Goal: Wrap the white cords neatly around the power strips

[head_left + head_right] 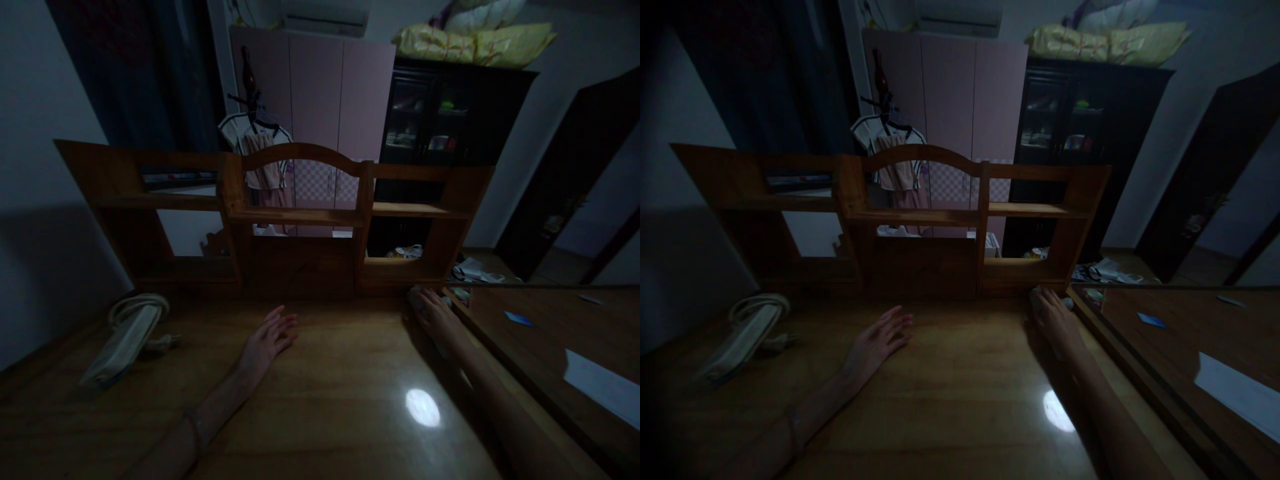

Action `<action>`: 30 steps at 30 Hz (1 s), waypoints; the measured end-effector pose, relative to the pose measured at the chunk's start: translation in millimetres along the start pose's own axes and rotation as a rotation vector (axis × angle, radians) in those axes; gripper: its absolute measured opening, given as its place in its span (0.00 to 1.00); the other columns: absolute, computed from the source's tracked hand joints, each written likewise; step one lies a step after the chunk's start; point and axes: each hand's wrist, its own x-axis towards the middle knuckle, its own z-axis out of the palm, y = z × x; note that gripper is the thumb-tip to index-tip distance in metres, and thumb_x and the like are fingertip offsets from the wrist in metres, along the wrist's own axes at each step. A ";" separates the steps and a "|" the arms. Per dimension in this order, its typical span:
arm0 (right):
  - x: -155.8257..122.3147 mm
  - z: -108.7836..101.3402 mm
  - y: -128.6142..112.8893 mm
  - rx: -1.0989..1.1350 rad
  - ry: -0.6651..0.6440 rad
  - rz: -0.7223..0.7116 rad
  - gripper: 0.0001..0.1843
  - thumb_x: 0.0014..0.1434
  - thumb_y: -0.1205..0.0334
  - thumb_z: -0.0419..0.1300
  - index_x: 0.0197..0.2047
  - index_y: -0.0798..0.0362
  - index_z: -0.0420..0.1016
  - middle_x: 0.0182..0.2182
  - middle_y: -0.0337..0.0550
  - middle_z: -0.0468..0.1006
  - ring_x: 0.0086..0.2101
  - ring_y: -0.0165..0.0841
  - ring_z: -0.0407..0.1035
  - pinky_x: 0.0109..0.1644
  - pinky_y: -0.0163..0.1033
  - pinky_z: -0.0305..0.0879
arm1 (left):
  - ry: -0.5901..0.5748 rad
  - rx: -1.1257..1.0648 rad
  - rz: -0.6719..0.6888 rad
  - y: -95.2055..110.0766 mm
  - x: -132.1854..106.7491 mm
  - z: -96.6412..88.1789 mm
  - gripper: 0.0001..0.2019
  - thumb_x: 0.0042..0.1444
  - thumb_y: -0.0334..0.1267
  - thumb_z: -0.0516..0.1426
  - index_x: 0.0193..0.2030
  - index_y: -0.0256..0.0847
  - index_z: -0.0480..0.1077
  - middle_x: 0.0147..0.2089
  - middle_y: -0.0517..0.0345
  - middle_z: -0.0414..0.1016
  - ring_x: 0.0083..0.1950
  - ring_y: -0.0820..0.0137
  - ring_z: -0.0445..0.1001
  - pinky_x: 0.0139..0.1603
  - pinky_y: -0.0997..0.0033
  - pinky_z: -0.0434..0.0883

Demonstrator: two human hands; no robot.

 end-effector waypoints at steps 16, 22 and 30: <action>-8.6 -12.7 4.8 0.010 0.033 0.262 0.40 0.60 0.43 0.50 0.68 0.60 0.50 0.65 0.59 0.56 0.62 0.49 0.54 0.61 0.51 0.57 | 0.003 0.008 -0.006 0.2 0.9 -3.3 0.26 0.57 0.36 0.54 0.63 0.38 0.58 0.56 0.42 0.70 0.58 0.56 0.68 0.56 0.50 0.68; -7.5 -9.6 -12.7 -0.107 -0.097 0.448 0.34 0.61 0.39 0.45 0.55 0.60 0.62 0.46 0.63 0.75 0.43 0.52 0.73 0.40 0.47 0.67 | -0.009 0.004 -0.009 -0.5 1.0 -4.8 0.26 0.57 0.36 0.54 0.63 0.38 0.58 0.56 0.41 0.70 0.59 0.55 0.67 0.57 0.49 0.67; -5.9 -16.4 -23.8 -0.189 -0.144 0.443 0.30 0.60 0.38 0.47 0.46 0.59 0.65 0.40 0.62 0.76 0.39 0.50 0.74 0.34 0.43 0.63 | 0.012 0.008 -0.010 0.4 -0.3 -1.7 0.26 0.57 0.35 0.54 0.63 0.38 0.58 0.56 0.41 0.70 0.57 0.56 0.68 0.57 0.48 0.67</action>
